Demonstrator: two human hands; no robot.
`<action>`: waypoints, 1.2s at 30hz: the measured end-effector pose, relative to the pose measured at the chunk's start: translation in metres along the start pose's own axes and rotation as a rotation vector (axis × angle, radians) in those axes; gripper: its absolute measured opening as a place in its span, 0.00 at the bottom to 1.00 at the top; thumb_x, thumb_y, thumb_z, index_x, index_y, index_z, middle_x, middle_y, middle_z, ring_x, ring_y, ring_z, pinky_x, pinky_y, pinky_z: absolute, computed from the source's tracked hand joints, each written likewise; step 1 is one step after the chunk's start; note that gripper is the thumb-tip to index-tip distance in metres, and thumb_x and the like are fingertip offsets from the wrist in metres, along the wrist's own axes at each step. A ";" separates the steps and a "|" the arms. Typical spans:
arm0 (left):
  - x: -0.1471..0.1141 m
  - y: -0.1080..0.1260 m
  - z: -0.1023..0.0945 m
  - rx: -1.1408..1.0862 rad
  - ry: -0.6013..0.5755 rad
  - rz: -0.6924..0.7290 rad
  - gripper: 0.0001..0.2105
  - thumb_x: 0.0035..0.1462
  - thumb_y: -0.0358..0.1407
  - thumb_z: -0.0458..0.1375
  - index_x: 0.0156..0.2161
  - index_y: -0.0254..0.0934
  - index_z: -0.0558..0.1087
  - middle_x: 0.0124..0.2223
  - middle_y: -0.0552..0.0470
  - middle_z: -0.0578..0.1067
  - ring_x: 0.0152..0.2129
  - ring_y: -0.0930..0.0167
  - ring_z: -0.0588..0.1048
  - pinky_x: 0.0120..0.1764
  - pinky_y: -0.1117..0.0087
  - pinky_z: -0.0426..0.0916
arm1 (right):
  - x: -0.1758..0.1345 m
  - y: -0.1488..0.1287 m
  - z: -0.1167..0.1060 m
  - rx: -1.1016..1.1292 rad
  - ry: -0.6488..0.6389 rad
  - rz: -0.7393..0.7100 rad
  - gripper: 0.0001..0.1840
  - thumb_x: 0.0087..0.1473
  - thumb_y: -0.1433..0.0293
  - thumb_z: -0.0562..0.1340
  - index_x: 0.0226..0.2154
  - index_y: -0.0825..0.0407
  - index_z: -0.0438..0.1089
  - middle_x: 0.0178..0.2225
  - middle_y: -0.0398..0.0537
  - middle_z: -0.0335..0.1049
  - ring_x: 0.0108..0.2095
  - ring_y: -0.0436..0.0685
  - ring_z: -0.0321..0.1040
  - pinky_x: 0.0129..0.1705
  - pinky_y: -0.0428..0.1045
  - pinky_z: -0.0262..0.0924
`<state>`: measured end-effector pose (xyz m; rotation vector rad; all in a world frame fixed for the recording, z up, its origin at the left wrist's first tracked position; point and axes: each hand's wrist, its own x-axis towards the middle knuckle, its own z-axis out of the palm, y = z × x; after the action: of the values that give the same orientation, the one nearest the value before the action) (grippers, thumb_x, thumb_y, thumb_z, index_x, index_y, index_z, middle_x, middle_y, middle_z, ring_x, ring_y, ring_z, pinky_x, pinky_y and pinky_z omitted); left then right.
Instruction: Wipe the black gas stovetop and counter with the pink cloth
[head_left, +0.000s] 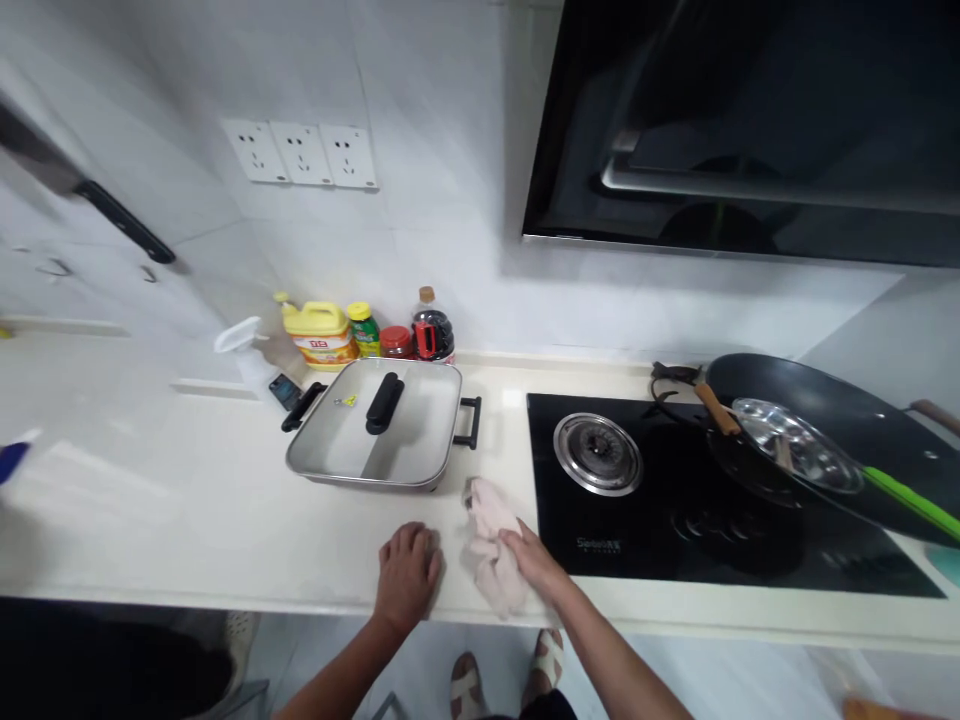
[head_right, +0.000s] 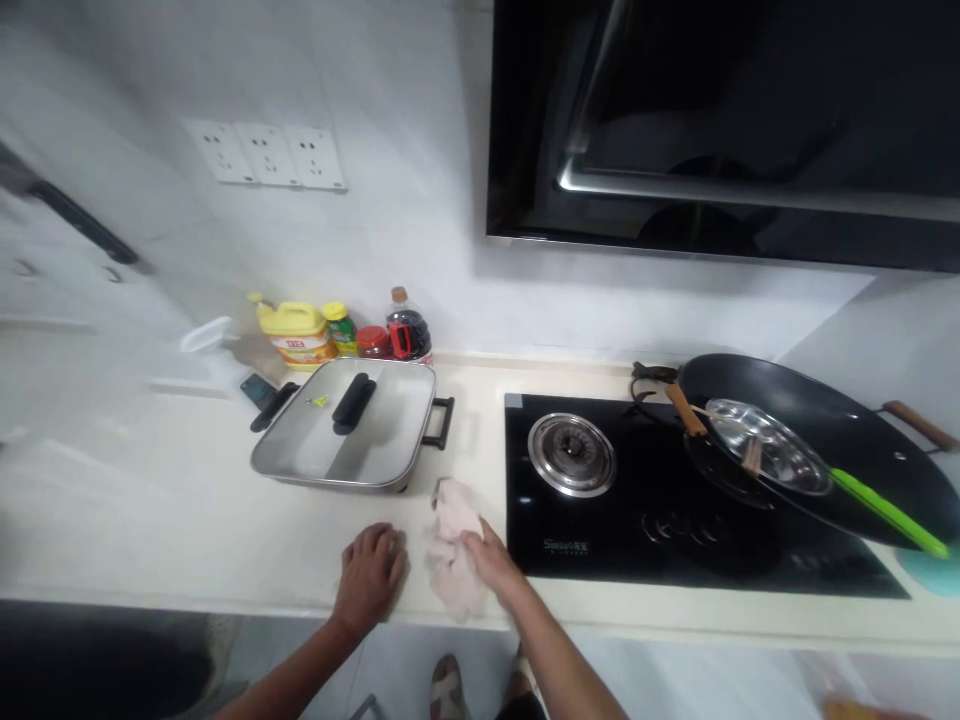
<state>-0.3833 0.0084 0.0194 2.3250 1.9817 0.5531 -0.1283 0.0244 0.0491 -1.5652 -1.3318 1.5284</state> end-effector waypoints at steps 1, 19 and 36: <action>0.000 0.000 0.000 -0.008 0.007 0.003 0.13 0.66 0.36 0.54 0.50 0.37 0.77 0.55 0.39 0.76 0.53 0.58 0.73 0.53 0.55 0.66 | 0.005 -0.002 -0.005 0.089 -0.035 -0.007 0.37 0.60 0.44 0.54 0.59 0.51 0.70 0.52 0.55 0.78 0.51 0.63 0.75 0.56 0.57 0.67; 0.010 0.085 0.024 -0.236 0.013 0.133 0.24 0.67 0.39 0.54 0.66 0.43 0.71 0.72 0.38 0.64 0.71 0.51 0.58 0.66 0.45 0.58 | -0.012 0.076 -0.157 -0.926 0.891 -0.104 0.28 0.66 0.59 0.48 0.55 0.56 0.71 0.61 0.69 0.63 0.61 0.76 0.59 0.60 0.69 0.57; 0.145 0.159 0.085 -0.194 -0.286 0.080 0.41 0.55 0.70 0.55 0.71 0.60 0.62 0.80 0.53 0.46 0.75 0.39 0.39 0.70 0.31 0.34 | 0.005 0.110 -0.153 -1.227 1.029 -0.209 0.25 0.70 0.60 0.47 0.52 0.57 0.72 0.53 0.62 0.73 0.55 0.70 0.65 0.55 0.63 0.57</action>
<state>-0.1903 0.1359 0.0156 2.2284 1.6398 0.3716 0.0450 0.0275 -0.0241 -2.2255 -1.6614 -0.4985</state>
